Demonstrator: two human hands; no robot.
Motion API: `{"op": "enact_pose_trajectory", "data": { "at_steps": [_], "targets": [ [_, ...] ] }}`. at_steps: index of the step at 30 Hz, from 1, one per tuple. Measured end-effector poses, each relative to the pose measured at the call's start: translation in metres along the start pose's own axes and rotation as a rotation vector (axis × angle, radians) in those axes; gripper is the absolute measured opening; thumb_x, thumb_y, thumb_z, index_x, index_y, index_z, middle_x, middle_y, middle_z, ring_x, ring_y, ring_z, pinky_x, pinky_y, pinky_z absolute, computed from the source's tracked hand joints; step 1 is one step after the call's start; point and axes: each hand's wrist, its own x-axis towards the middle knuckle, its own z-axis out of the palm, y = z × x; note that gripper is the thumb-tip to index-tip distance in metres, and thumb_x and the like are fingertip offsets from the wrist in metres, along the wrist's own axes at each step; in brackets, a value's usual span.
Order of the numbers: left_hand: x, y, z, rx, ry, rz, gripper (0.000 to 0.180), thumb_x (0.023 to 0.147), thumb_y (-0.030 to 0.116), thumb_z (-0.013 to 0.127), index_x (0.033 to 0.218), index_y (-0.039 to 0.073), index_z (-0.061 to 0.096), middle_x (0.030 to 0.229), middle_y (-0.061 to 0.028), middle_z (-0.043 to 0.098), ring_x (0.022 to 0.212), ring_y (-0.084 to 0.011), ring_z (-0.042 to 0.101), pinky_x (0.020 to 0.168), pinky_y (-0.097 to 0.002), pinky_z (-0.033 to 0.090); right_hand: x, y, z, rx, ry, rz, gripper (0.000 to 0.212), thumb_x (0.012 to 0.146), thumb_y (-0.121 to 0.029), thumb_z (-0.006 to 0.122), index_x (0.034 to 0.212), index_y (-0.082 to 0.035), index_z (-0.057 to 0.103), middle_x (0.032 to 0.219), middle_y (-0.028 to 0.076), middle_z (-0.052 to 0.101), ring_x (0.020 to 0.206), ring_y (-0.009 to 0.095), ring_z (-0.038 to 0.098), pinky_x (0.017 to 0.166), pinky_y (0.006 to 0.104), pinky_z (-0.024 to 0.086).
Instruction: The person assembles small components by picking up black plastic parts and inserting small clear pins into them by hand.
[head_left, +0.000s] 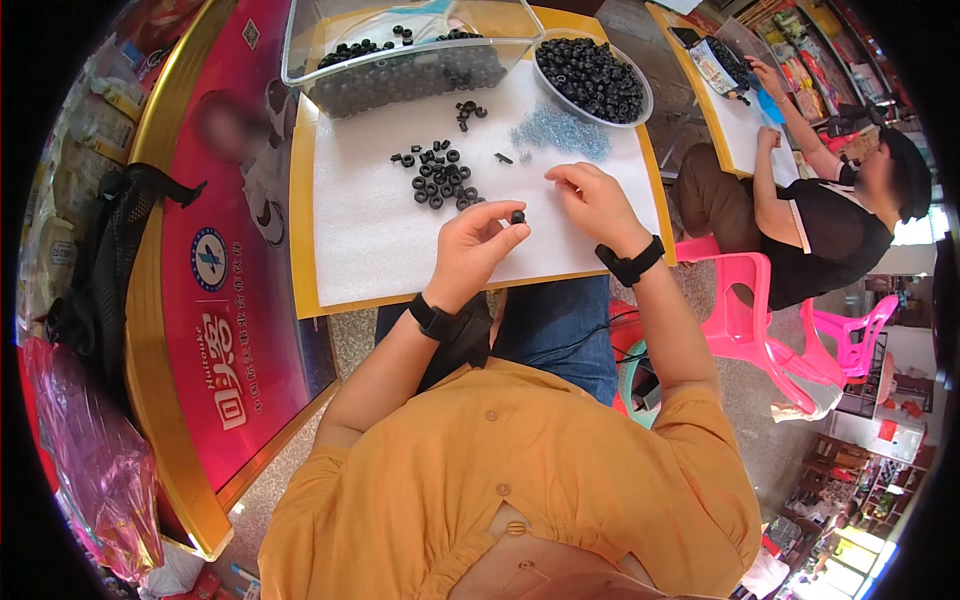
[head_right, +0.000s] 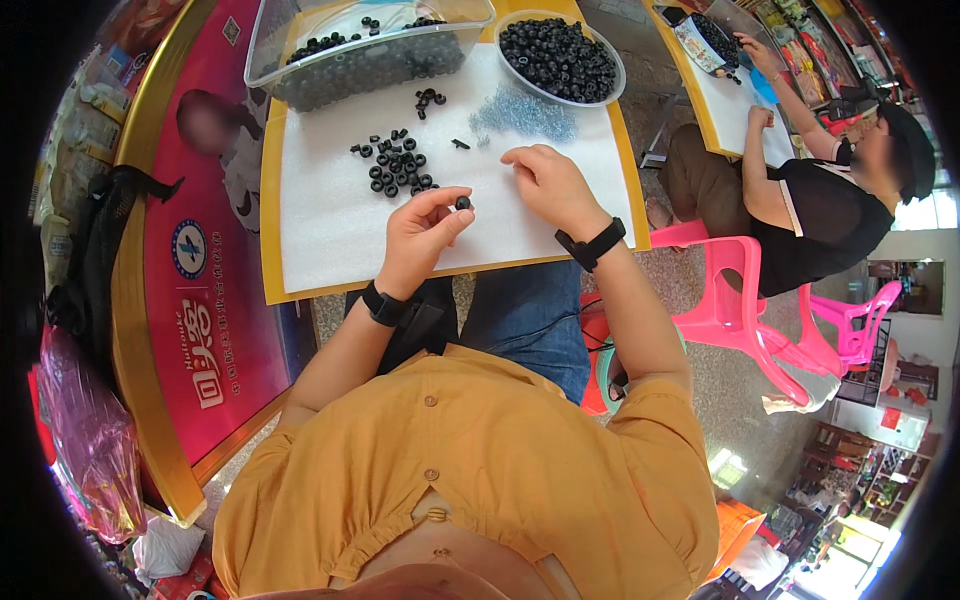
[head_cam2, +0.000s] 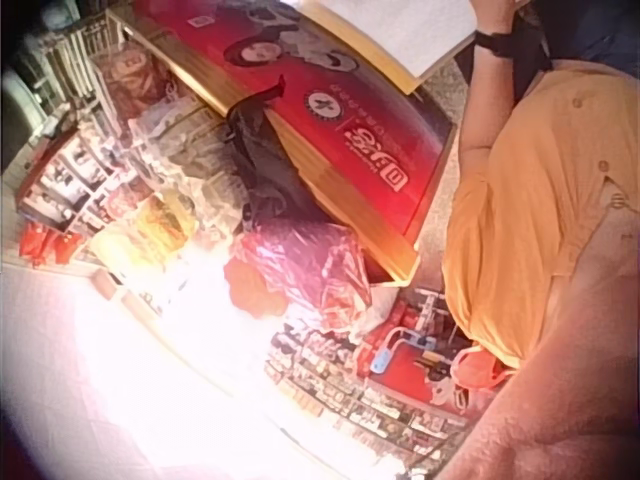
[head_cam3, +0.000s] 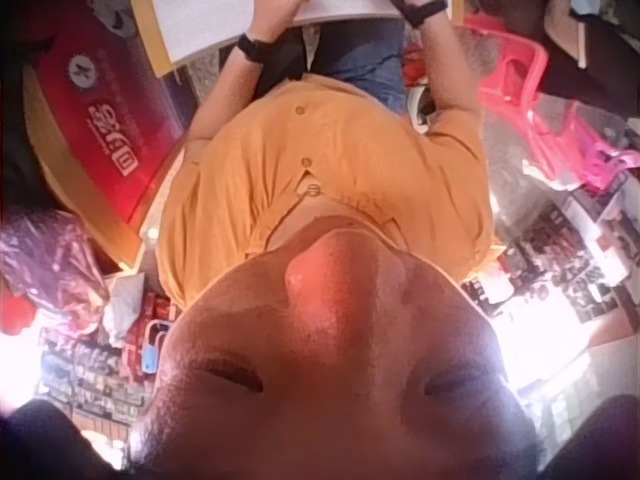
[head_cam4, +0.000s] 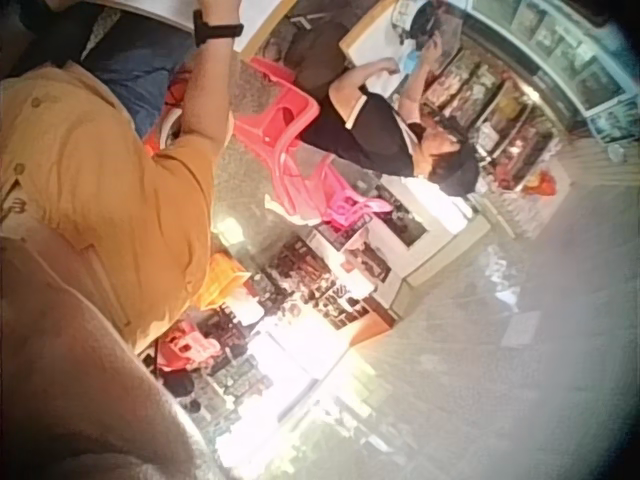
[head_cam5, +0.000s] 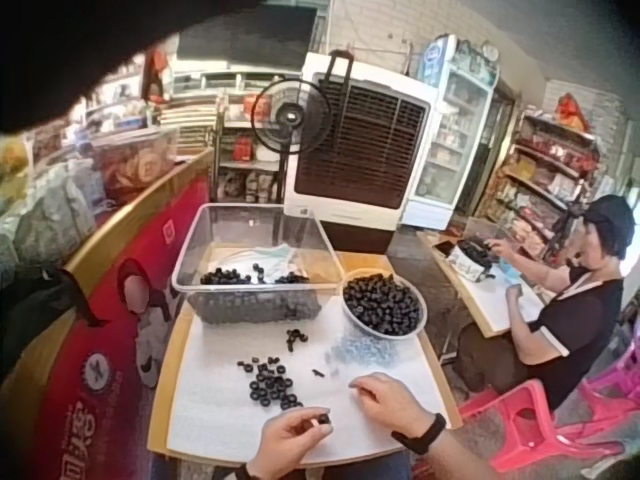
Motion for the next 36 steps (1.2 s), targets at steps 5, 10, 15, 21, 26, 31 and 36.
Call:
{"op": "enact_pose_trajectory", "data": {
  "at_steps": [5,10,15,21,26,31,36],
  "targets": [
    [0.001,-0.002,0.001,0.001,-0.006,0.008,0.026,0.086,0.007,0.077,0.111,0.005,0.072,0.091,0.0027,0.063,0.067,-0.0019,0.049,0.061,-0.0189,0.041,0.014,-0.007,0.005,-0.133,-0.023,-0.023,0.038,0.088,-0.005,0.055,0.125,-0.011,0.064,0.092,0.018,0.063,0.089,0.036,0.063,0.080,0.0443,0.052],
    [0.000,-0.002,0.001,0.042,-0.005,0.029,0.025,0.085,0.007,0.077,0.110,0.005,0.073,0.091,0.0025,0.063,0.067,-0.0027,0.049,0.062,-0.0191,0.041,0.010,-0.013,0.000,-0.215,-0.094,-0.035,0.034,0.088,-0.006,0.057,0.120,-0.010,0.067,0.090,0.017,0.063,0.090,0.036,0.064,0.078,0.0445,0.053],
    [-0.001,0.001,0.001,0.013,-0.007,0.022,0.025,0.085,0.007,0.078,0.110,0.005,0.073,0.091,0.0025,0.063,0.068,-0.0027,0.050,0.062,-0.0190,0.042,-0.006,-0.008,-0.005,-0.141,-0.066,-0.083,0.020,0.087,-0.007,0.059,0.102,-0.008,0.072,0.094,0.015,0.066,0.088,0.035,0.064,0.080,0.0431,0.053],
    [0.001,-0.001,0.001,0.024,0.003,0.023,0.026,0.083,0.007,0.079,0.108,0.004,0.073,0.090,0.0022,0.064,0.067,-0.0028,0.050,0.061,-0.0193,0.042,0.017,-0.014,-0.007,-0.083,-0.011,0.023,0.017,0.089,-0.012,0.058,0.095,-0.005,0.073,0.093,0.016,0.069,0.092,0.035,0.064,0.081,0.0432,0.052],
    [0.000,0.003,0.003,0.063,0.012,0.018,0.025,0.082,0.007,0.081,0.105,0.004,0.074,0.088,0.0019,0.064,0.066,-0.0029,0.050,0.060,-0.0197,0.041,0.069,-0.004,0.004,-0.225,-0.054,-0.010,0.018,0.084,-0.014,0.064,0.094,-0.003,0.074,0.089,0.017,0.070,0.085,0.034,0.067,0.076,0.0401,0.053],
    [-0.001,0.000,0.003,0.096,-0.004,0.070,0.024,0.082,0.004,0.079,0.105,0.002,0.072,0.082,0.0041,0.061,0.064,-0.0017,0.051,0.056,-0.0183,0.039,0.087,-0.001,0.009,-0.266,-0.229,0.095,0.018,0.079,-0.015,0.064,0.087,-0.002,0.073,0.087,0.018,0.071,0.080,0.035,0.068,0.072,0.0422,0.053],
    [0.000,-0.002,0.002,0.089,0.013,0.063,0.022,0.082,0.003,0.080,0.103,0.001,0.072,0.082,0.0040,0.061,0.064,-0.0022,0.051,0.056,-0.0183,0.039,0.069,-0.014,0.002,-0.179,-0.128,0.097,0.014,0.082,-0.014,0.065,0.085,-0.001,0.068,0.078,0.013,0.070,0.068,0.027,0.067,0.064,0.0368,0.053]
  ]
}}
